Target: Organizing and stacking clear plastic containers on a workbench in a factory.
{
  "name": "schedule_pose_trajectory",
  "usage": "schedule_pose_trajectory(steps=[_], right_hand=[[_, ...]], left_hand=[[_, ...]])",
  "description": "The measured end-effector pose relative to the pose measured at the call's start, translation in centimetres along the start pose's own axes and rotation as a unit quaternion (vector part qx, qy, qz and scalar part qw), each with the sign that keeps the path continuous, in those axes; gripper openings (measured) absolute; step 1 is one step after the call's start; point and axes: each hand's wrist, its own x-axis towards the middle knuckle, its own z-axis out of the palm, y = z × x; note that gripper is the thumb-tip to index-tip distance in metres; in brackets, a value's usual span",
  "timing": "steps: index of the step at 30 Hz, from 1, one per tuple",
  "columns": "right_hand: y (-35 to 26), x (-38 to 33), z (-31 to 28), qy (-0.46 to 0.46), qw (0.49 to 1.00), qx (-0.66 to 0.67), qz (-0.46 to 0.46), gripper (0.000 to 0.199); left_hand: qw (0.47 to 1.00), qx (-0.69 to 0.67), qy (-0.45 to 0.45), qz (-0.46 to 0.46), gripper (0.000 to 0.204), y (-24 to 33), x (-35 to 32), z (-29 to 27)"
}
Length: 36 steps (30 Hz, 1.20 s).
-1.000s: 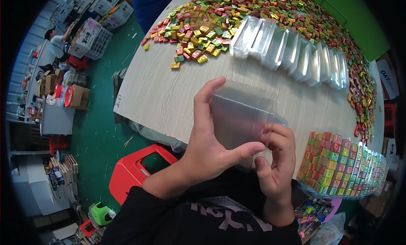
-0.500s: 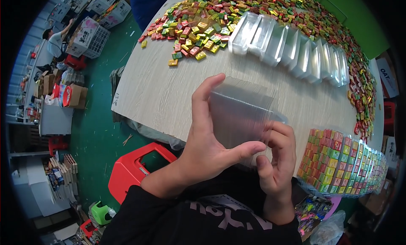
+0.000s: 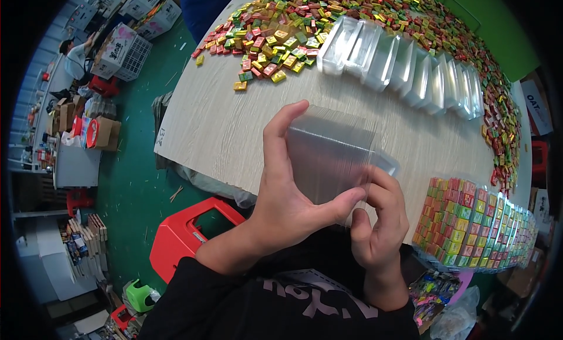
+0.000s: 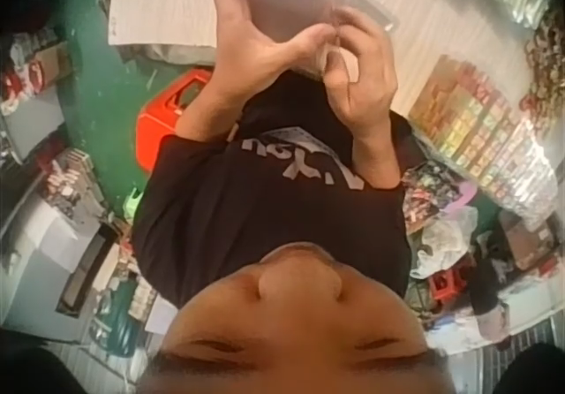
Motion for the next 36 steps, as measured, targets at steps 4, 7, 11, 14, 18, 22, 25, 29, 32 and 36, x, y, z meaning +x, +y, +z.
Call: schedule_pose_trajectory(steps=[4,7,11,14,18,22,25,29,32,36], right_hand=[[0.2,0.0,-0.4,-0.017,0.998,0.040,0.034,0.018],[0.3,0.2,-0.2,-0.020,0.997,0.051,0.059,0.013],[0.9,-0.3,0.0,0.013,0.992,0.098,0.077,0.010],[0.5,-0.2,0.3,-0.002,0.994,0.075,0.082,0.012],[0.0,-0.2,0.6,0.002,0.996,0.030,0.083,0.019],[0.7,-1.3,1.3,0.027,0.993,0.085,0.084,0.032],[0.4,-1.4,1.2,0.020,0.992,0.079,0.097,0.037],[1.2,-0.9,1.0,0.016,0.996,0.083,0.027,0.040],[1.2,-1.0,1.1,0.028,0.993,0.107,0.042,0.045],[1.6,-1.4,1.1,0.031,0.988,0.143,0.054,0.045]], left_hand=[[1.000,0.001,-0.001,0.000,0.095,0.1,0.2,0.0],[0.998,0.062,-0.005,0.008,0.094,0.2,0.3,-0.3],[0.996,0.085,-0.008,0.008,0.094,0.3,0.5,-0.5],[0.995,0.095,-0.006,0.021,0.094,0.1,0.4,-0.4],[0.995,0.101,-0.004,0.019,0.094,0.0,0.4,-0.4],[0.997,0.079,-0.007,0.005,0.094,-0.1,0.1,-0.5],[0.997,0.076,-0.010,0.009,0.094,-0.2,0.1,-0.4],[0.996,0.089,-0.018,0.007,0.095,-0.2,0.0,-0.2],[0.997,0.066,-0.024,0.013,0.096,-0.3,0.0,-0.2],[0.996,0.083,-0.034,0.001,0.099,-0.2,0.1,-0.3]])
